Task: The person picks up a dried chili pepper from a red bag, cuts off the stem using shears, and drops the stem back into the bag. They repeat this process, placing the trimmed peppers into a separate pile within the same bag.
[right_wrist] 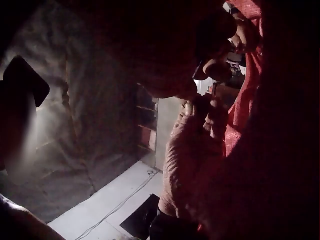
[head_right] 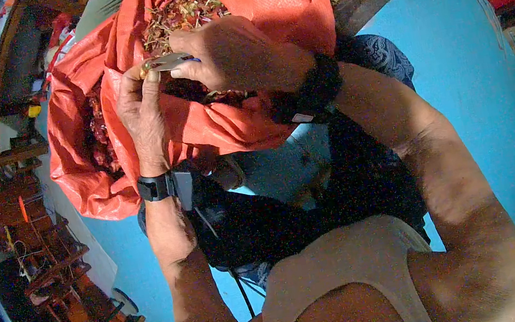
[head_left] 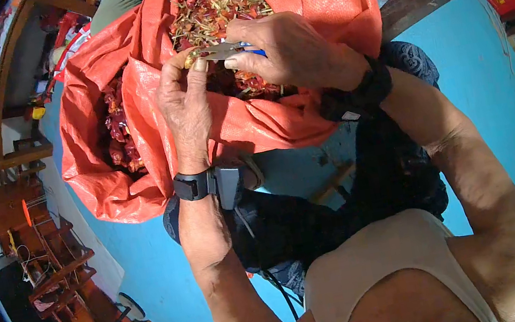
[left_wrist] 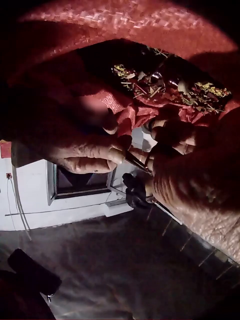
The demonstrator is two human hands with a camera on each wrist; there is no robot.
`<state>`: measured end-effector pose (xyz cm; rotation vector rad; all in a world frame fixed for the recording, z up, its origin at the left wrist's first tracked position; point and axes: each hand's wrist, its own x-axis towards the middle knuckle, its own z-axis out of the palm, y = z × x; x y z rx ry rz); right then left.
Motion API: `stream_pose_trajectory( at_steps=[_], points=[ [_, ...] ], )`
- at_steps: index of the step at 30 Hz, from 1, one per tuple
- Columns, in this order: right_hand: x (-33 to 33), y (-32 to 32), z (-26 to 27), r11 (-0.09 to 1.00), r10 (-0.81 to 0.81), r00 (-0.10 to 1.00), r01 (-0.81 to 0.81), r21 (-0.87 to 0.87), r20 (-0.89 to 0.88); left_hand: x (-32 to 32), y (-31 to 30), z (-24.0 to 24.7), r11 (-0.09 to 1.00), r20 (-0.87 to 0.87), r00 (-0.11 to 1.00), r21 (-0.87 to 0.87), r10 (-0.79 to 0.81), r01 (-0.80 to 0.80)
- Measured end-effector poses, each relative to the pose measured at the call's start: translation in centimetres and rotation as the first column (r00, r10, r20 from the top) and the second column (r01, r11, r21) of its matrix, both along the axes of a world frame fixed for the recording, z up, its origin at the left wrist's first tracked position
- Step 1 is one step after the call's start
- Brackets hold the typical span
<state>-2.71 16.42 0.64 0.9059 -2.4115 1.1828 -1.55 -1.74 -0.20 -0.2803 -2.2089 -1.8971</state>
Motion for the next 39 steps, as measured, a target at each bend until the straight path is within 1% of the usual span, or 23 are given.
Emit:
stream_pose_trajectory(
  at_steps=[2, 4, 9, 11, 13, 17, 19, 20, 22, 24, 28, 30, 31, 32, 33, 34, 35, 36, 37, 38, 39],
  points=[
    [-0.1, 0.0, -0.3, 1.000, -0.006, 1.000, 0.006, 0.010, -0.005, 0.0, -0.1, -0.1, 1.000, 0.017, 1.000, -0.002, -0.002, 0.002],
    [-0.2, 0.0, -0.4, 1.000, -0.009, 1.000, 0.010, 0.021, -0.010, 0.0, -0.1, -0.1, 0.999, -0.006, 1.000, -0.038, 0.003, -0.003],
    [0.0, -0.1, -0.5, 0.999, -0.052, 0.997, 0.053, 0.008, -0.058, 0.0, 0.0, -0.3, 1.000, 0.001, 1.000, -0.009, -0.026, 0.026],
    [0.0, 0.0, -0.4, 0.998, -0.045, 0.998, 0.047, 0.033, -0.034, -0.1, 0.0, -0.5, 1.000, 0.007, 1.000, -0.002, -0.027, 0.027],
    [0.0, 0.1, -0.5, 0.997, -0.042, 0.999, 0.043, 0.058, -0.005, -0.3, -0.3, -0.9, 0.995, -0.015, 0.998, -0.084, -0.056, 0.055],
    [-0.3, 0.3, -0.8, 0.997, 0.020, 1.000, -0.019, 0.072, -0.008, -0.1, -0.5, -0.8, 0.993, -0.019, 0.995, -0.072, -0.099, 0.098],
    [-0.4, 0.4, -0.8, 0.996, 0.046, 0.999, -0.045, 0.075, -0.020, 0.0, -0.9, -0.9, 0.971, 0.016, 0.989, -0.191, -0.146, 0.146],
    [-0.3, 0.4, -0.8, 0.997, 0.065, 0.998, -0.064, 0.044, -0.027, 0.1, -1.0, -1.0, 0.970, 0.019, 0.989, -0.191, -0.147, 0.148],
    [-0.3, 0.3, -1.0, 0.997, 0.082, 0.996, -0.081, 0.013, -0.033, 0.2, -1.0, -1.1, 0.984, 0.066, 0.984, -0.063, -0.163, 0.167],
    [-0.3, -0.1, -1.1, 0.995, 0.086, 0.996, -0.086, -0.058, -0.009, 0.3, -0.8, -0.6, 0.986, 0.059, 0.985, -0.034, -0.163, 0.165],
    [-0.3, -0.5, -1.0, 0.990, 0.104, 0.995, -0.104, -0.094, 0.001, 0.4, -0.6, 0.1, 0.985, 0.027, 0.985, 0.047, -0.168, 0.166],
    [-0.4, -0.9, -1.4, 0.957, 0.167, 0.975, -0.123, -0.263, 0.148, 0.4, -0.4, 0.2, 0.983, 0.010, 0.985, 0.056, -0.173, 0.172],
    [-0.6, -1.1, -1.6, 0.957, 0.167, 0.976, -0.126, -0.261, 0.142, 0.4, -0.3, 0.2, 0.982, 0.001, 0.984, 0.065, -0.180, 0.180],
    [-0.8, -1.4, -1.7, 0.915, 0.252, 0.927, -0.135, -0.380, 0.278, 0.4, -0.2, 0.2, 0.982, -0.003, 0.984, 0.065, -0.179, 0.179],
    [-0.9, -1.6, -1.8, 0.862, 0.346, 0.850, -0.119, -0.494, 0.399, 0.4, -0.2, 0.1, 0.980, 0.004, 0.984, 0.089, -0.178, 0.176],
    [-0.8, -1.5, -2.0, 0.862, 0.346, 0.847, -0.117, -0.493, 0.404, 0.5, -0.1, -0.2, 0.978, 0.016, 0.984, 0.112, -0.176, 0.173],
    [-0.7, -1.3, -1.7, 0.899, 0.290, 0.880, -0.115, -0.422, 0.376, 0.5, 0.1, -0.2, 0.967, -0.003, 0.985, 0.188, -0.174, 0.171],
    [-0.7, -1.1, -1.4, 0.931, 0.234, 0.911, -0.110, -0.349, 0.338, 0.5, 0.1, -0.1, 0.967, -0.002, 0.985, 0.188, -0.174, 0.171],
    [-0.5, -0.8, -1.0, 0.957, 0.185, 0.936, -0.102, -0.272, 0.299, 0.4, 0.0, 0.0, 0.976, -0.002, 0.990, 0.167, -0.138, 0.137],
    [-0.2, -0.7, -0.7, 0.957, 0.185, 0.937, -0.103, -0.271, 0.297, 0.4, -0.1, 0.2, 0.984, -0.002, 0.995, 0.146, -0.102, 0.101],
    [0.0, -0.6, -0.4, 0.966, 0.163, 0.971, -0.121, -0.230, 0.173, 0.6, 0.0, 0.6, 0.987, -0.021, 0.995, 0.125, -0.102, 0.104]
  ],
)
